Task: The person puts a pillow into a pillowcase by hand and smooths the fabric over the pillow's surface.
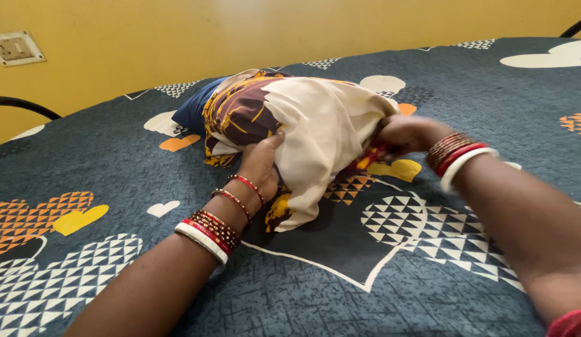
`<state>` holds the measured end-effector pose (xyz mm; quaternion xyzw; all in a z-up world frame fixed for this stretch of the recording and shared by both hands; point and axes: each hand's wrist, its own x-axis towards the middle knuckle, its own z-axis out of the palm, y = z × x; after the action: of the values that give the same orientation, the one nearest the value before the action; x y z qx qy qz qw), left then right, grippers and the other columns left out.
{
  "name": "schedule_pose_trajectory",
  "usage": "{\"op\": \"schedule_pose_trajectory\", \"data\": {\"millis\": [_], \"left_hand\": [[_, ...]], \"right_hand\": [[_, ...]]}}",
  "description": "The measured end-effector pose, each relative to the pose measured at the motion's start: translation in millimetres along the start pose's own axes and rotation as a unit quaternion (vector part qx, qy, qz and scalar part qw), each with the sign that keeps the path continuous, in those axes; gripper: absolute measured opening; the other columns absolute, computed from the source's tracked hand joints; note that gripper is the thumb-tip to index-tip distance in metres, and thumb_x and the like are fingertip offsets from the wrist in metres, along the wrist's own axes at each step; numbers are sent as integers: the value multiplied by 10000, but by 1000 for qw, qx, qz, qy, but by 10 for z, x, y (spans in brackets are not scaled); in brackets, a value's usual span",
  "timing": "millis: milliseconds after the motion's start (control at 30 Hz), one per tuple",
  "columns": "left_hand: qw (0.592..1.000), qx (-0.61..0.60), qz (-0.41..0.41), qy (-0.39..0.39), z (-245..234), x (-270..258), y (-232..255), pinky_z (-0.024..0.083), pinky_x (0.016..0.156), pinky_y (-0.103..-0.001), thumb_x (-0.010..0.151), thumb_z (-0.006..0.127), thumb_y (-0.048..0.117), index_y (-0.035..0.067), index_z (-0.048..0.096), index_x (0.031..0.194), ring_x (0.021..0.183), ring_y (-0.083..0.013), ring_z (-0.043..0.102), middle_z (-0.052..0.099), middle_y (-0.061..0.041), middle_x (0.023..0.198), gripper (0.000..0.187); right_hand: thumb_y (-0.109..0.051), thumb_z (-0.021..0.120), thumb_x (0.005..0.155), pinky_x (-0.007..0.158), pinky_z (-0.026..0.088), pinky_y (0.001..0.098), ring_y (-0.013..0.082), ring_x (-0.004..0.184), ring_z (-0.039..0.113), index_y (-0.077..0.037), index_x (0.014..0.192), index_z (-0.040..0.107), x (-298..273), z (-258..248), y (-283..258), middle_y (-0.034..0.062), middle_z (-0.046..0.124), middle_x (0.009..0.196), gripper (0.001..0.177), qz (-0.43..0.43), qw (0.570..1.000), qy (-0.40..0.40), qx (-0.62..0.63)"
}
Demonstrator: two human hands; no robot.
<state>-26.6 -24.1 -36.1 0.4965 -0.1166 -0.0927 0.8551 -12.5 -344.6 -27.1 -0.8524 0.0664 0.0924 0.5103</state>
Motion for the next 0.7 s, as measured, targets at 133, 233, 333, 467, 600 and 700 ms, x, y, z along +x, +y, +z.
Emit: {"op": "schedule_pose_trajectory", "data": {"millis": [133, 233, 333, 467, 600, 700], "left_hand": [[998, -12, -65, 2, 8, -10, -49, 588, 898, -471, 967, 580, 202, 13, 633, 1249, 990, -282, 712, 711, -140, 1159, 343], [991, 9, -129, -23, 95, -85, -131, 579, 884, -445, 992, 569, 284, 49, 658, 1259, 979, -242, 707, 732, -107, 1166, 367], [957, 12, -238, -165, 190, -337, -213, 600, 914, -409, 994, 542, 230, 39, 650, 1308, 1018, -221, 728, 744, -129, 1203, 383], [914, 201, -305, -175, 335, -848, -295, 596, 823, -382, 940, 620, 322, 127, 619, 1312, 927, -151, 718, 733, -26, 1107, 420], [878, 285, -269, -273, 296, -976, -227, 584, 810, -329, 943, 719, 372, 90, 654, 1296, 911, -119, 697, 728, -2, 1077, 457], [849, 366, -287, -250, 102, -809, -22, 595, 819, -364, 996, 707, 485, -60, 652, 1167, 882, -148, 678, 677, -70, 1028, 574]], "right_hand": [[-198, 635, 992, 527, 555, 243, 114, 604, 644, -33, 1005, 648, -439, -668, 6, 98, 664, 863, 166, -24, 988, 94, 123], [-206, 651, 981, 567, 528, 292, 142, 617, 607, -9, 997, 662, -518, -1285, 368, 101, 645, 840, 199, -24, 978, 133, 161], [-215, 667, 970, 607, 502, 341, 170, 631, 570, 15, 989, 677, -234, -1750, 880, 104, 626, 816, 231, 59, 992, 85, 70], [-216, 647, 916, 791, 551, 480, 280, 786, 657, -7, 1108, 705, 252, -1699, 1399, 171, 714, 961, 289, 173, 970, 108, -129], [-151, 654, 802, 1046, 495, 423, 272, 1161, 656, -108, 1314, 704, 492, -1595, 1027, 141, 699, 1284, 516, -9, 925, 120, -361], [-248, 637, 855, 1070, 492, 410, 310, 1253, 660, -127, 1327, 698, 310, -1273, 533, 171, 709, 1355, 491, -87, 915, 125, -373]]}}
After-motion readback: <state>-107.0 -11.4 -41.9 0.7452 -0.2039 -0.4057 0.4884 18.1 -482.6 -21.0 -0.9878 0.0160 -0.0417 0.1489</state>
